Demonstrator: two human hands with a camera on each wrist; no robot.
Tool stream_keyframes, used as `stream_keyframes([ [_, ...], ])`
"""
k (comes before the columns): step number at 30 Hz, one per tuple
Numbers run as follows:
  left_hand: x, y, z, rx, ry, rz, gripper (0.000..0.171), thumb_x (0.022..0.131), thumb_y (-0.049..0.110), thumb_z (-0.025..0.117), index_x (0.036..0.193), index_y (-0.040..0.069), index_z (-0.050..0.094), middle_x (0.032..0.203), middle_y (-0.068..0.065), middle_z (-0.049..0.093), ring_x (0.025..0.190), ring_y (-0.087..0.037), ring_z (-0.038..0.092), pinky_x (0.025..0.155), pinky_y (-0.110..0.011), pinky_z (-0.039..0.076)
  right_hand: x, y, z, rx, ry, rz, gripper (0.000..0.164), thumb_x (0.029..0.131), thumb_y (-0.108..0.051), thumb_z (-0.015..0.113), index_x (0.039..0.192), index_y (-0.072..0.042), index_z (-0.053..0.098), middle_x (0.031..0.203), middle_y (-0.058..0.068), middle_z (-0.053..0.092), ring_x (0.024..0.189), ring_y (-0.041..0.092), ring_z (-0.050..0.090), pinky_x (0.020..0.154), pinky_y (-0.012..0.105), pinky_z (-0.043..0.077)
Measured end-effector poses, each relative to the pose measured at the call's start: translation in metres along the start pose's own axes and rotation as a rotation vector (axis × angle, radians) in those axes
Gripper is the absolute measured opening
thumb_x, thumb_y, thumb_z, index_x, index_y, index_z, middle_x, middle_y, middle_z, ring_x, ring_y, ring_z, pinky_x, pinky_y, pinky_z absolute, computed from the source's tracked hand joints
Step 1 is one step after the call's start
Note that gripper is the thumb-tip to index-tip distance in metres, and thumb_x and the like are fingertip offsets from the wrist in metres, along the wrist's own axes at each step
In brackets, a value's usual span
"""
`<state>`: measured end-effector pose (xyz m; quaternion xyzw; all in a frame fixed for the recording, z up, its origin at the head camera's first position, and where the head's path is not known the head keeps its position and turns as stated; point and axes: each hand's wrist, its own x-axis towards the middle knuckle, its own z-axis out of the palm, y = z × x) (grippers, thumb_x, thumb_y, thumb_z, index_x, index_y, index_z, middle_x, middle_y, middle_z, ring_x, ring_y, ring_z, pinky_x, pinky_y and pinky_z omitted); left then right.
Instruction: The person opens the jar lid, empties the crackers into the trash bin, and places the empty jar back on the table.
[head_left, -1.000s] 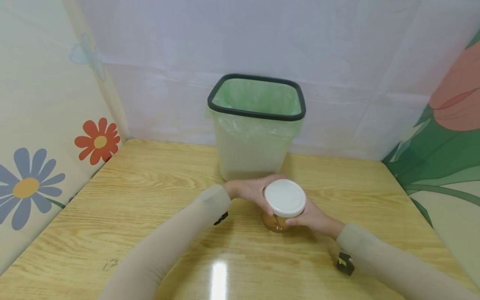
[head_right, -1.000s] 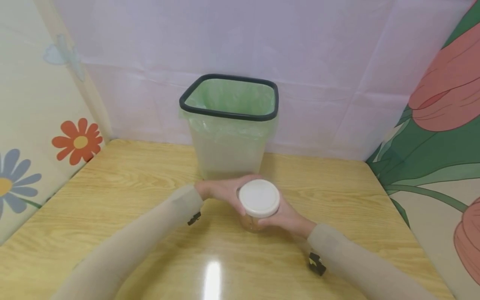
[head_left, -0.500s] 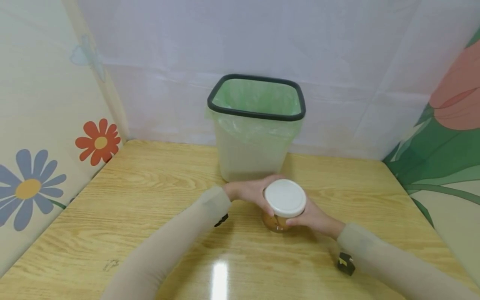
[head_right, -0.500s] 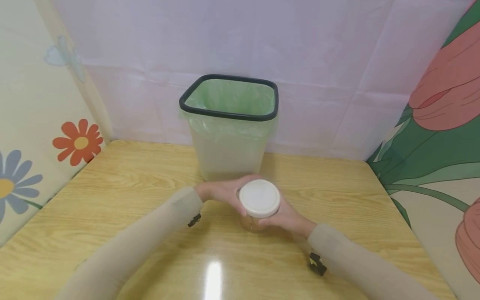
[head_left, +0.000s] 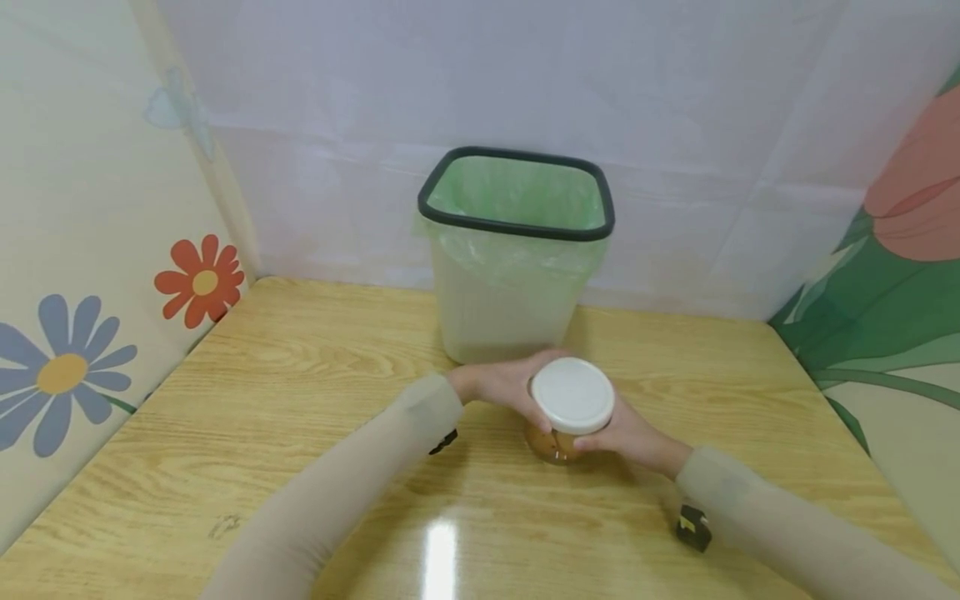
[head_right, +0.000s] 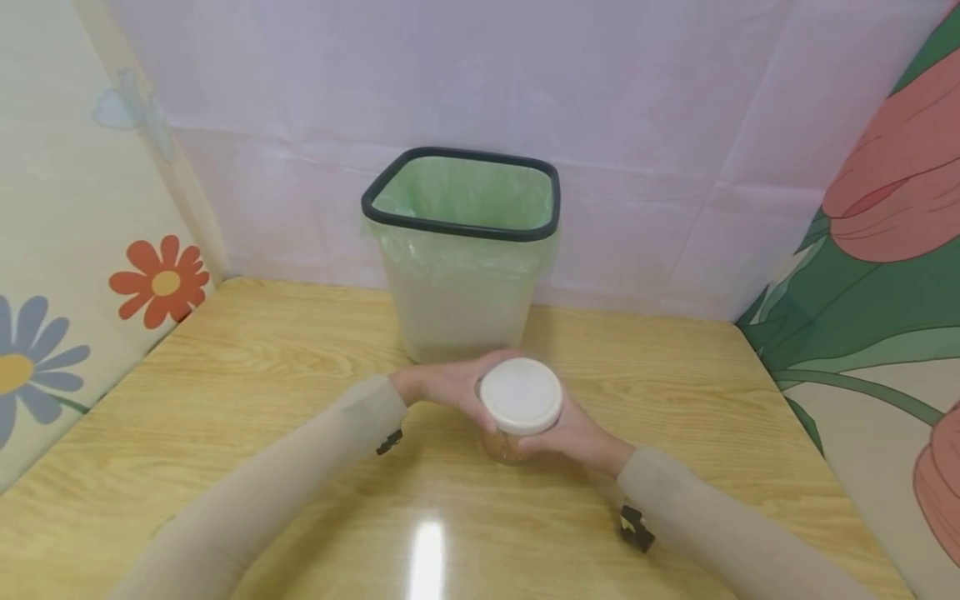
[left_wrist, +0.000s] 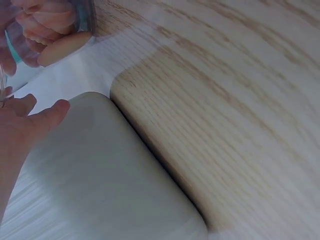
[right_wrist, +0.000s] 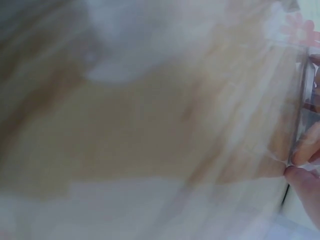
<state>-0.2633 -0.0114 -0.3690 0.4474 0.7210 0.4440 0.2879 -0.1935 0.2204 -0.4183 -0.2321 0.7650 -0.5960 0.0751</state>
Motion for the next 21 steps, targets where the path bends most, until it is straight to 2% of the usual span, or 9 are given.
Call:
stream_keyframes([
  [6,0.0000,-0.0003,0.0000,0.022,0.000,0.025,0.102,0.071,0.003,0.080,0.151,0.002,0.016,0.144,-0.015,0.034,0.128,-0.019,0.038,0.109,-0.030,0.029,0.0002,0.0010,-0.0007,-0.011,0.002,0.001,0.105,0.068,-0.007,0.086,0.147,0.008,0.019,0.141,0.029,0.038,0.129,0.044,0.036,0.109,0.059,0.019],
  [12,0.0001,-0.0016,0.0010,0.018,0.008,0.049,0.102,0.071,0.004,0.079,0.151,0.002,0.016,0.144,-0.016,0.034,0.129,-0.019,0.038,0.110,-0.031,0.028,0.0000,0.0004,-0.0005,-0.016,0.006,0.003,0.104,0.068,-0.006,0.086,0.147,0.008,0.019,0.141,0.029,0.038,0.129,0.042,0.036,0.110,0.048,0.025],
  [21,-0.0005,-0.0046,0.0040,0.043,0.043,0.067,0.103,0.071,0.006,0.081,0.151,0.002,0.016,0.144,-0.016,0.034,0.129,-0.019,0.038,0.110,-0.031,0.028,0.0001,-0.0001,-0.0005,-0.020,0.005,0.001,0.105,0.068,-0.006,0.086,0.146,0.009,0.018,0.141,0.031,0.037,0.129,0.045,0.036,0.109,0.060,0.019],
])
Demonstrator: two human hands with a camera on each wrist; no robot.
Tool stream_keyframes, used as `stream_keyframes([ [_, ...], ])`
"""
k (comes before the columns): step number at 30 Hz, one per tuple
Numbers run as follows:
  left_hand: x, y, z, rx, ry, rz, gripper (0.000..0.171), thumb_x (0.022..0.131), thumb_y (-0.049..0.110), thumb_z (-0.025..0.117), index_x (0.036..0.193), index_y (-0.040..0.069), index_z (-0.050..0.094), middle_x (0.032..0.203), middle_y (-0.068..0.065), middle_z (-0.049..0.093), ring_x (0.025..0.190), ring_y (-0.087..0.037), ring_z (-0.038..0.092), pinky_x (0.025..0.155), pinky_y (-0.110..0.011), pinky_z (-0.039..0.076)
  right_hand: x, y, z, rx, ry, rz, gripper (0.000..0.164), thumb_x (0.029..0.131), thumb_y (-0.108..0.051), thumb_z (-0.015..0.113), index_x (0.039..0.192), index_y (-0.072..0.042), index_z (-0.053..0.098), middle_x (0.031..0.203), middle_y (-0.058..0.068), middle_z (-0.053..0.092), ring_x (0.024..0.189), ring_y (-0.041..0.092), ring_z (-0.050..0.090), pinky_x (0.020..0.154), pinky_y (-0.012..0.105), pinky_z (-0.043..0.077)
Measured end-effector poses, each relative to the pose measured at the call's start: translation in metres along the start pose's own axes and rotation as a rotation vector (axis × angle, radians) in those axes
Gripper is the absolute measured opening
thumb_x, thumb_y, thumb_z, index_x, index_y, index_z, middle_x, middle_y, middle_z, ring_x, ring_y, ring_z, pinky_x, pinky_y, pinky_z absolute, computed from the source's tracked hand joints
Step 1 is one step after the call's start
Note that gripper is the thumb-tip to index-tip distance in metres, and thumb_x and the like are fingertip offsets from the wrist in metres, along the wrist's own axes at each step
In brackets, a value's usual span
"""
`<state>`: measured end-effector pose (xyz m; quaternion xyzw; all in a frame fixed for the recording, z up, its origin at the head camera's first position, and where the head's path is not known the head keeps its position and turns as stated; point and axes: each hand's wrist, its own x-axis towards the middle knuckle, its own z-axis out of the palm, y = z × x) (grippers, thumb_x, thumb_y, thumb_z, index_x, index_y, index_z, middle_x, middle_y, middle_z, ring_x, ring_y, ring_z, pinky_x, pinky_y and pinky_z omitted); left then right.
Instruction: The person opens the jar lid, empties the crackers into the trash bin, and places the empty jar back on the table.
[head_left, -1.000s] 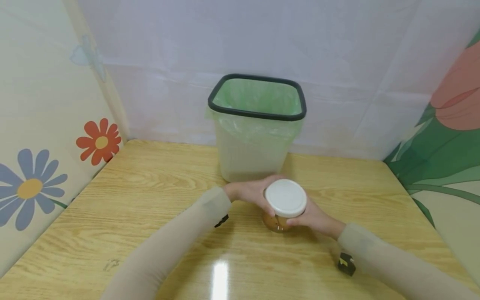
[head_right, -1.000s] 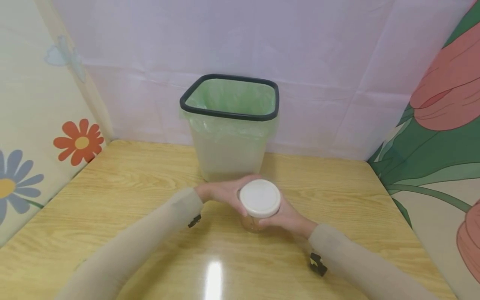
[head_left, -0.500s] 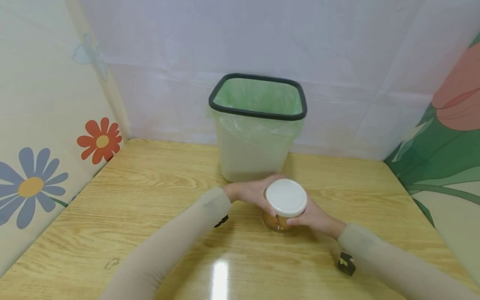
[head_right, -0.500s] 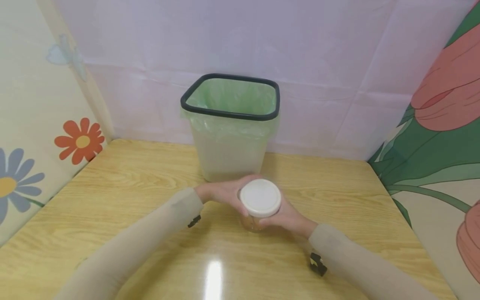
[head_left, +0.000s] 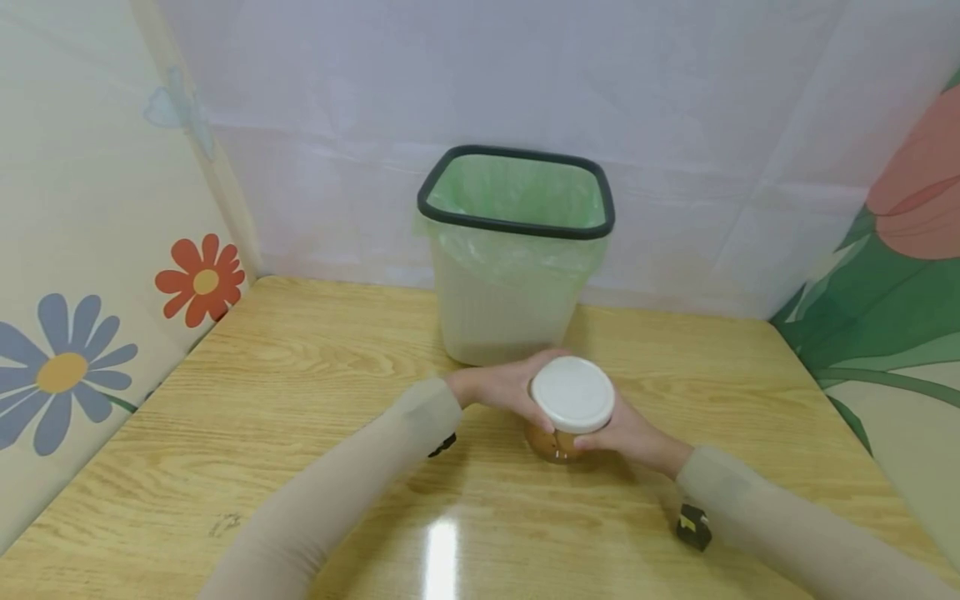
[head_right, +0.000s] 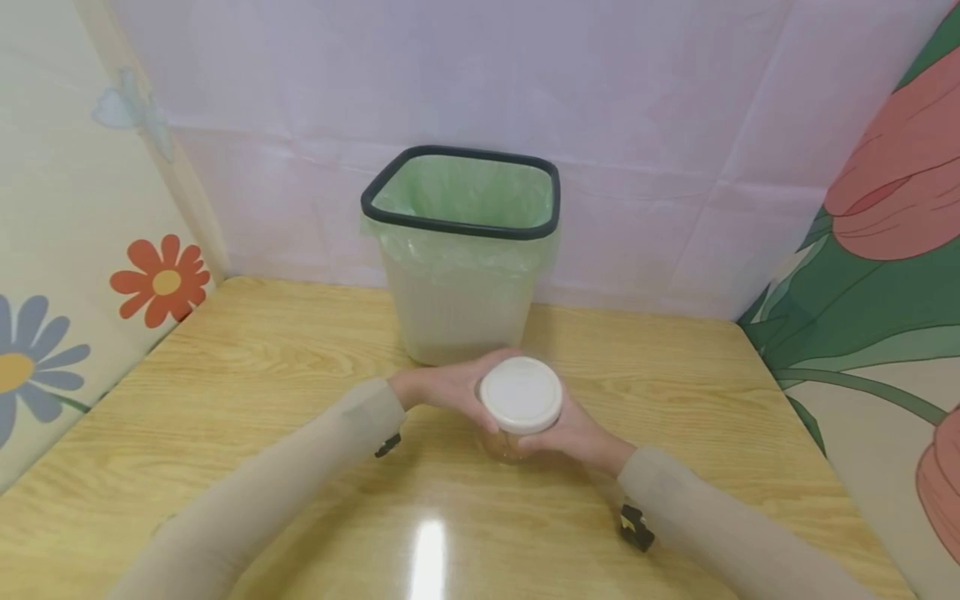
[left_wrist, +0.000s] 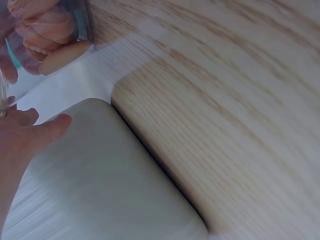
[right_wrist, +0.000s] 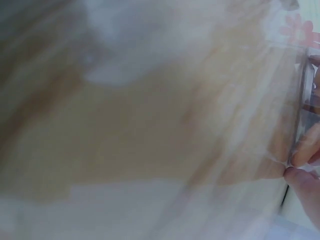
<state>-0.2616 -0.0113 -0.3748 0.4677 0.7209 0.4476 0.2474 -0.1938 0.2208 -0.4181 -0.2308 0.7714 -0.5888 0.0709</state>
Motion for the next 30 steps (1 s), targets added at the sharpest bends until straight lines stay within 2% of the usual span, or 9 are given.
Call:
stream_keyframes([
  [11,-0.001,0.000,0.003,0.047,0.050,-0.046,0.105,0.070,0.008,0.085,0.151,0.002,0.018,0.145,-0.015,0.035,0.130,-0.022,0.039,0.110,-0.032,0.029,0.000,-0.001,0.000,-0.003,0.001,-0.004,0.103,0.068,-0.007,0.086,0.145,0.010,0.020,0.139,0.030,0.039,0.127,0.042,0.039,0.109,0.058,0.022],
  [21,-0.001,0.000,0.006,0.032,0.059,-0.028,0.101,0.070,0.007,0.085,0.149,0.004,0.021,0.143,-0.015,0.035,0.128,-0.021,0.040,0.109,-0.031,0.030,-0.001,-0.003,0.000,0.006,-0.007,0.007,0.104,0.068,-0.006,0.086,0.146,0.010,0.018,0.140,0.032,0.037,0.128,0.047,0.036,0.109,0.061,0.020],
  [30,-0.003,0.001,0.010,0.015,0.092,-0.015,0.100,0.070,0.005,0.084,0.148,0.001,0.021,0.141,-0.016,0.036,0.127,-0.022,0.041,0.108,-0.030,0.031,-0.002,-0.003,0.000,0.011,-0.003,0.011,0.104,0.069,-0.007,0.086,0.146,0.009,0.018,0.141,0.031,0.036,0.128,0.040,0.037,0.109,0.058,0.021],
])
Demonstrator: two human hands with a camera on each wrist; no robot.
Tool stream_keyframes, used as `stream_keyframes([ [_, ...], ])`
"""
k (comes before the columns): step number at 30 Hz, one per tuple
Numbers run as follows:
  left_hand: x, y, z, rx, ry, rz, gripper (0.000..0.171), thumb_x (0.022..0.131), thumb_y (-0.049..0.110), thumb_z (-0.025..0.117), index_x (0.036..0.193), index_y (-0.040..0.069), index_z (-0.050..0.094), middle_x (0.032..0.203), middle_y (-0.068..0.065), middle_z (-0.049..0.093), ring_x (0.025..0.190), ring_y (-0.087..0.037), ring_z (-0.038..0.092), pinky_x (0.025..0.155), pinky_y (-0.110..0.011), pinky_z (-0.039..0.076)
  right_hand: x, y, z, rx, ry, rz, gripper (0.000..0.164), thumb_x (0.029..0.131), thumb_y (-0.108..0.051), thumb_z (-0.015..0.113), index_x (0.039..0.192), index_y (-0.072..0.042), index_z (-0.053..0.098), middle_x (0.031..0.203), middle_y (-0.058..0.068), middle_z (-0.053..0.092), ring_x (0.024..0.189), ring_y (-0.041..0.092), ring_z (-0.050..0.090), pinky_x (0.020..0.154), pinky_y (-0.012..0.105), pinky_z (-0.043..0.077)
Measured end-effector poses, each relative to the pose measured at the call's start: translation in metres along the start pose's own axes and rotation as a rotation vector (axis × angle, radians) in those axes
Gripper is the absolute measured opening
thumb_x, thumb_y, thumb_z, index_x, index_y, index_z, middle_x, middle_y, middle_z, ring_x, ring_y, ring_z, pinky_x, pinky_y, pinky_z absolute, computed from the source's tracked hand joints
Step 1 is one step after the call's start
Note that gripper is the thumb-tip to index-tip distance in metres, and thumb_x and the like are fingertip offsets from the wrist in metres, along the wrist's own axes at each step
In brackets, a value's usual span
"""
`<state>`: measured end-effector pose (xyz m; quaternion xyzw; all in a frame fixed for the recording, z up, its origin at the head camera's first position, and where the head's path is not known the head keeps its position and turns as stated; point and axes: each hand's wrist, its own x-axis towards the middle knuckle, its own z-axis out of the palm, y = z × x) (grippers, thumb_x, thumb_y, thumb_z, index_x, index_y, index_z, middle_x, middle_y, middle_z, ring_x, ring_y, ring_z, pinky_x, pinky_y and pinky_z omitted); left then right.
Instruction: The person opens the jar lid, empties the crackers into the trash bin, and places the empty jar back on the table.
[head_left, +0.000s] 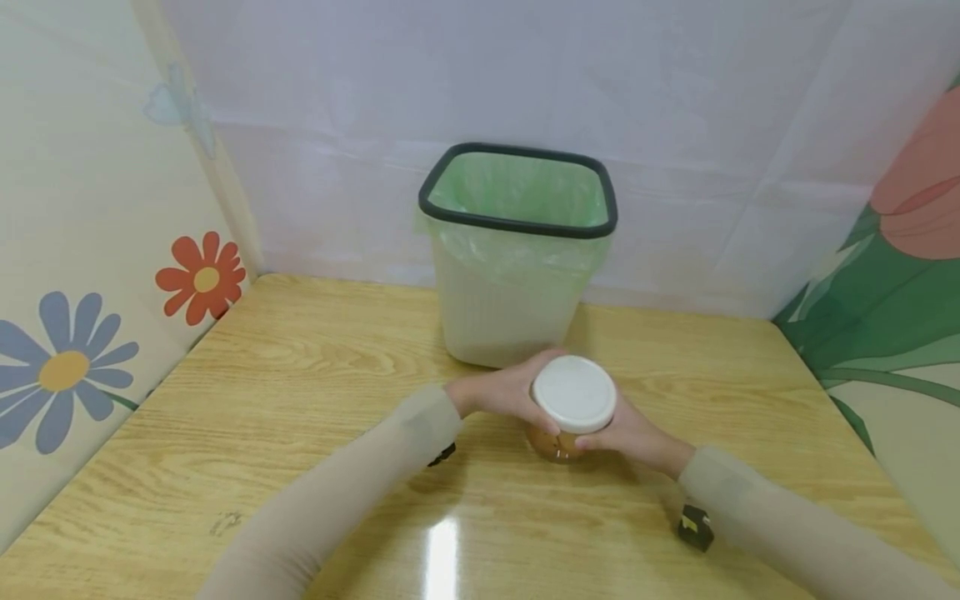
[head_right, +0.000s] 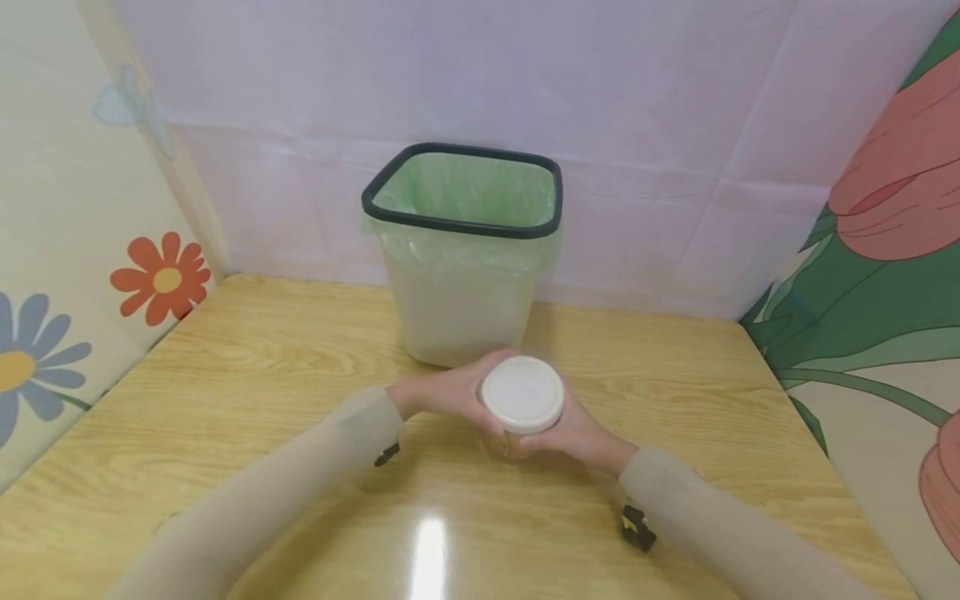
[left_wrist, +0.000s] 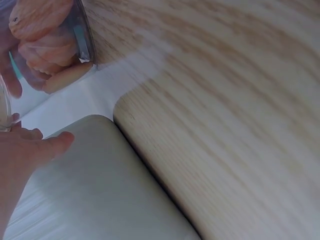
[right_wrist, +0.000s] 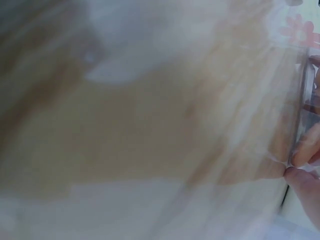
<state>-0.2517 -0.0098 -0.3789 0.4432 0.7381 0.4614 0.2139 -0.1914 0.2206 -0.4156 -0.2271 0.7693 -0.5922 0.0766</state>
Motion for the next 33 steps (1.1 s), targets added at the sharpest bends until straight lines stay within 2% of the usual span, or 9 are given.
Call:
stream_keyframes([
  [9,-0.001,0.002,0.004,-0.013,0.034,0.010,0.098,0.070,0.006,0.084,0.147,0.001,0.022,0.140,-0.016,0.038,0.125,-0.021,0.042,0.108,-0.031,0.032,-0.001,0.000,0.000,-0.007,0.003,0.011,0.104,0.069,-0.005,0.085,0.147,0.009,0.017,0.141,0.030,0.036,0.127,0.033,0.040,0.110,0.054,0.023],
  [14,-0.002,0.001,0.007,-0.033,0.054,-0.012,0.100,0.070,0.004,0.084,0.148,-0.001,0.020,0.141,-0.018,0.037,0.126,-0.023,0.042,0.108,-0.032,0.032,0.000,0.001,0.000,-0.007,0.010,0.003,0.104,0.067,-0.004,0.085,0.146,0.010,0.017,0.141,0.031,0.036,0.128,0.039,0.038,0.110,0.057,0.021],
  [19,-0.002,0.000,0.008,-0.031,0.077,-0.007,0.100,0.069,0.004,0.084,0.147,-0.001,0.021,0.141,-0.018,0.037,0.126,-0.024,0.042,0.108,-0.032,0.032,0.001,0.002,0.000,0.006,0.009,-0.007,0.105,0.067,-0.005,0.086,0.146,0.010,0.018,0.141,0.032,0.036,0.129,0.046,0.035,0.109,0.060,0.019],
  [24,-0.002,-0.001,0.010,-0.048,0.081,-0.010,0.100,0.070,0.005,0.084,0.147,0.000,0.021,0.141,-0.017,0.037,0.126,-0.022,0.042,0.108,-0.033,0.032,0.000,0.002,0.000,0.009,0.009,-0.004,0.106,0.067,-0.006,0.086,0.146,0.010,0.017,0.141,0.032,0.036,0.128,0.046,0.035,0.109,0.060,0.019],
  [29,-0.003,0.000,0.011,-0.054,0.090,-0.010,0.098,0.071,0.005,0.084,0.147,0.000,0.022,0.141,-0.016,0.037,0.126,-0.022,0.042,0.109,-0.033,0.032,0.001,0.001,0.000,0.000,0.015,0.008,0.105,0.067,-0.005,0.086,0.146,0.009,0.017,0.142,0.031,0.035,0.129,0.044,0.035,0.110,0.054,0.021],
  [33,-0.004,0.001,0.011,-0.051,0.097,-0.029,0.099,0.071,0.006,0.083,0.148,0.001,0.020,0.141,-0.017,0.037,0.126,-0.022,0.042,0.109,-0.033,0.031,0.001,0.002,0.000,0.001,0.012,0.000,0.104,0.068,-0.006,0.086,0.146,0.009,0.019,0.142,0.030,0.036,0.130,0.043,0.035,0.111,0.044,0.025],
])
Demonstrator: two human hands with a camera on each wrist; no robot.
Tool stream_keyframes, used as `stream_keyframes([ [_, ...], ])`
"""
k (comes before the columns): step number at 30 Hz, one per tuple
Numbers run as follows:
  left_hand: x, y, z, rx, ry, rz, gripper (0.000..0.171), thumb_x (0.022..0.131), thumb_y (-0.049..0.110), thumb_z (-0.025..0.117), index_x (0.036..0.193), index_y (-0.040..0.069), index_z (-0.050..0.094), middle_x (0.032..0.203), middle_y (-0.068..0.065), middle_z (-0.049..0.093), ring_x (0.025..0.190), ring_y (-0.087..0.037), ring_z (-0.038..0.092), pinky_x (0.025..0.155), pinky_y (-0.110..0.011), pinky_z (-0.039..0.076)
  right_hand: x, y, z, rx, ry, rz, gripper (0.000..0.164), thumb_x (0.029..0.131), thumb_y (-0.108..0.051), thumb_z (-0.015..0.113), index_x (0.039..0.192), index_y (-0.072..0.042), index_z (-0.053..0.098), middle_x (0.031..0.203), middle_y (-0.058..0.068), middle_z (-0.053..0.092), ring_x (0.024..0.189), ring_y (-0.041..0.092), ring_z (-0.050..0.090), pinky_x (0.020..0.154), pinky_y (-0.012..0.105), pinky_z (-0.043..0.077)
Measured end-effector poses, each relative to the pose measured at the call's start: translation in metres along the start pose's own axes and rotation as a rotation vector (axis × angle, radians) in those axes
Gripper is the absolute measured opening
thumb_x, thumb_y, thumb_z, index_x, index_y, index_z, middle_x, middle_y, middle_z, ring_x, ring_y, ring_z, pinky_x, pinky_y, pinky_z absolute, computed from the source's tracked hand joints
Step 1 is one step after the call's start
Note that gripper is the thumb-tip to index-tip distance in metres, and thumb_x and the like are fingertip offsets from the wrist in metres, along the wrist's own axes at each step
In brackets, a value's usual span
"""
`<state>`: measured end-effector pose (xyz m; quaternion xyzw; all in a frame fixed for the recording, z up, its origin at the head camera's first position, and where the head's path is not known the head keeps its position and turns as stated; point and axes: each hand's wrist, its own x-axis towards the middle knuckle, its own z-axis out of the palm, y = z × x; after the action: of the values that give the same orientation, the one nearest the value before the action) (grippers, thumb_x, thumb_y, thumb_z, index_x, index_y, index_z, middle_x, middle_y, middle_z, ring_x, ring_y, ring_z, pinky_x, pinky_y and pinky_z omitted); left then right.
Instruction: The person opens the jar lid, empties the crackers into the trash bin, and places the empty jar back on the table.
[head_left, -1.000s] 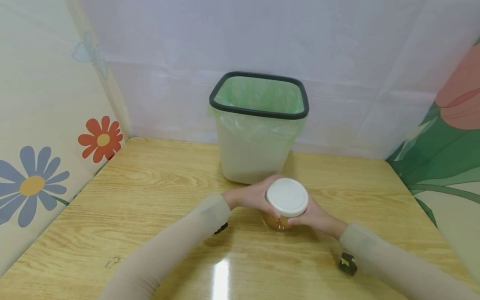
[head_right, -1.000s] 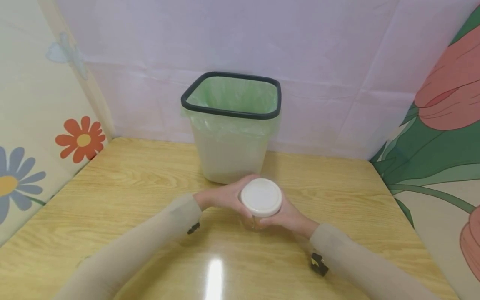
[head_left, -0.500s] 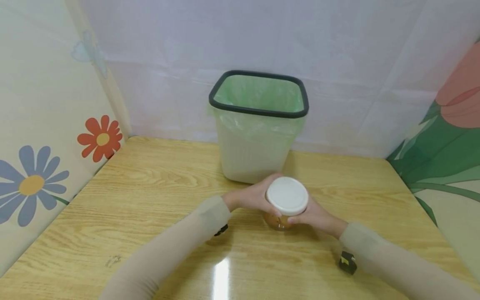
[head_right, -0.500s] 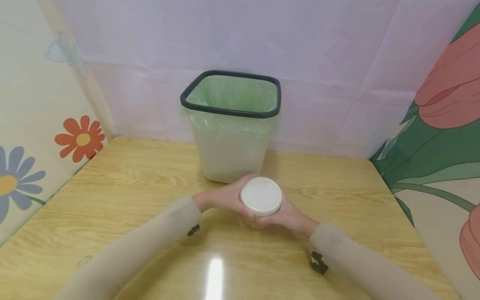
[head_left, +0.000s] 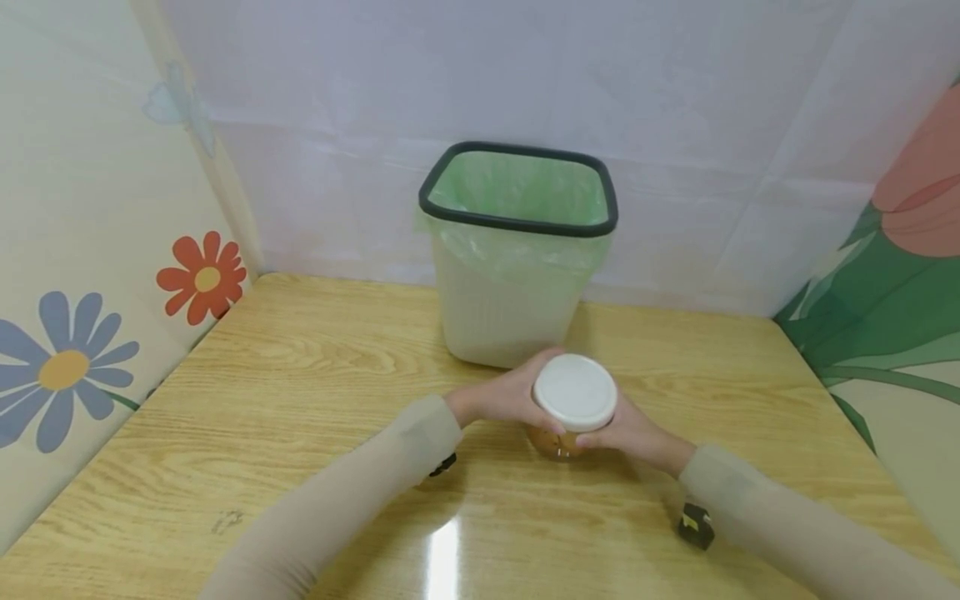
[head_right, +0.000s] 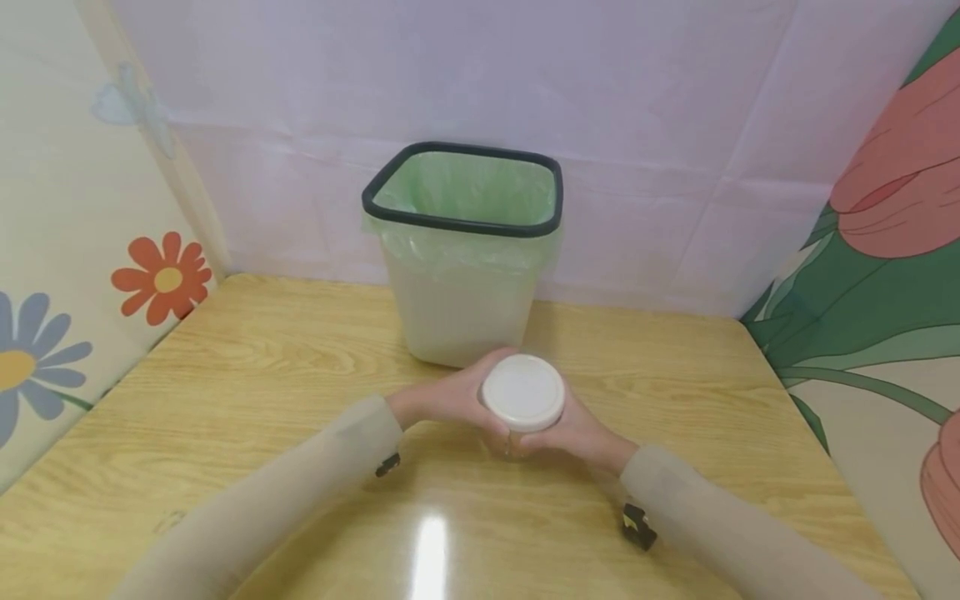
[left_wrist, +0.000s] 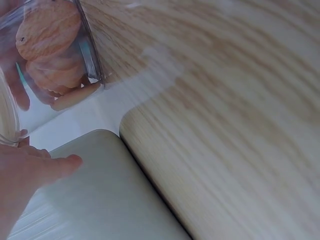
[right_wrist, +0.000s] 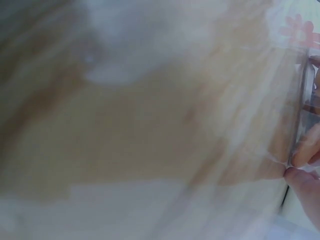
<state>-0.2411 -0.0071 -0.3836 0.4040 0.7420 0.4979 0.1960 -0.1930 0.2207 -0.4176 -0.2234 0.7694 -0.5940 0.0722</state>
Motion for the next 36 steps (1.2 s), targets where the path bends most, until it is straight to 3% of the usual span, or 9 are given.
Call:
stream_keyframes([
  [4,-0.001,0.000,0.001,-0.003,0.010,0.006,0.098,0.072,0.006,0.083,0.147,0.000,0.020,0.140,-0.017,0.037,0.126,-0.023,0.042,0.109,-0.034,0.032,0.000,0.002,0.000,-0.010,0.003,-0.002,0.103,0.067,-0.005,0.086,0.146,0.009,0.020,0.141,0.029,0.037,0.129,0.041,0.037,0.111,0.042,0.026],
  [11,-0.001,0.001,0.004,-0.002,0.026,0.026,0.096,0.071,0.005,0.083,0.145,-0.001,0.023,0.139,-0.017,0.038,0.125,-0.022,0.043,0.108,-0.032,0.032,0.000,0.003,-0.001,-0.005,0.002,-0.004,0.105,0.067,-0.005,0.086,0.146,0.009,0.018,0.142,0.031,0.035,0.128,0.041,0.036,0.110,0.059,0.019],
  [24,0.000,0.000,0.005,0.017,0.025,0.028,0.096,0.070,0.005,0.085,0.145,0.000,0.024,0.138,-0.016,0.040,0.123,-0.022,0.044,0.107,-0.033,0.033,0.000,0.003,-0.001,0.024,-0.021,-0.015,0.107,0.069,-0.011,0.087,0.147,0.009,0.017,0.142,0.031,0.034,0.130,0.046,0.033,0.109,0.061,0.018],
  [28,0.000,0.001,-0.001,0.105,-0.029,0.024,0.098,0.072,0.010,0.085,0.147,0.000,0.022,0.140,-0.017,0.039,0.127,-0.023,0.043,0.109,-0.033,0.032,-0.001,0.004,0.000,0.018,-0.024,-0.011,0.105,0.069,-0.009,0.086,0.147,0.008,0.018,0.142,0.030,0.036,0.129,0.044,0.035,0.111,0.054,0.022],
  [33,-0.001,0.007,-0.016,0.189,-0.113,-0.094,0.112,0.076,0.017,0.084,0.153,-0.001,0.004,0.155,-0.022,0.018,0.142,-0.029,0.023,0.116,-0.038,0.019,0.000,0.005,-0.001,0.004,-0.024,-0.026,0.105,0.069,-0.008,0.086,0.148,0.007,0.019,0.142,0.029,0.037,0.128,0.030,0.041,0.108,0.030,0.029],
  [35,-0.002,0.009,-0.021,0.206,-0.136,-0.127,0.118,0.075,0.018,0.084,0.153,-0.001,-0.003,0.159,-0.022,0.008,0.145,-0.029,0.014,0.117,-0.038,0.013,0.000,0.005,-0.002,0.000,-0.026,-0.035,0.105,0.068,-0.009,0.087,0.147,0.006,0.019,0.142,0.029,0.038,0.126,0.025,0.043,0.108,0.029,0.030],
  [36,-0.001,0.010,-0.023,0.194,-0.148,-0.113,0.118,0.074,0.015,0.085,0.153,-0.001,-0.001,0.158,-0.022,0.011,0.145,-0.029,0.016,0.117,-0.038,0.014,0.001,0.005,-0.002,0.000,-0.029,-0.038,0.105,0.068,-0.009,0.087,0.147,0.007,0.019,0.142,0.029,0.038,0.126,0.025,0.043,0.109,0.033,0.029],
])
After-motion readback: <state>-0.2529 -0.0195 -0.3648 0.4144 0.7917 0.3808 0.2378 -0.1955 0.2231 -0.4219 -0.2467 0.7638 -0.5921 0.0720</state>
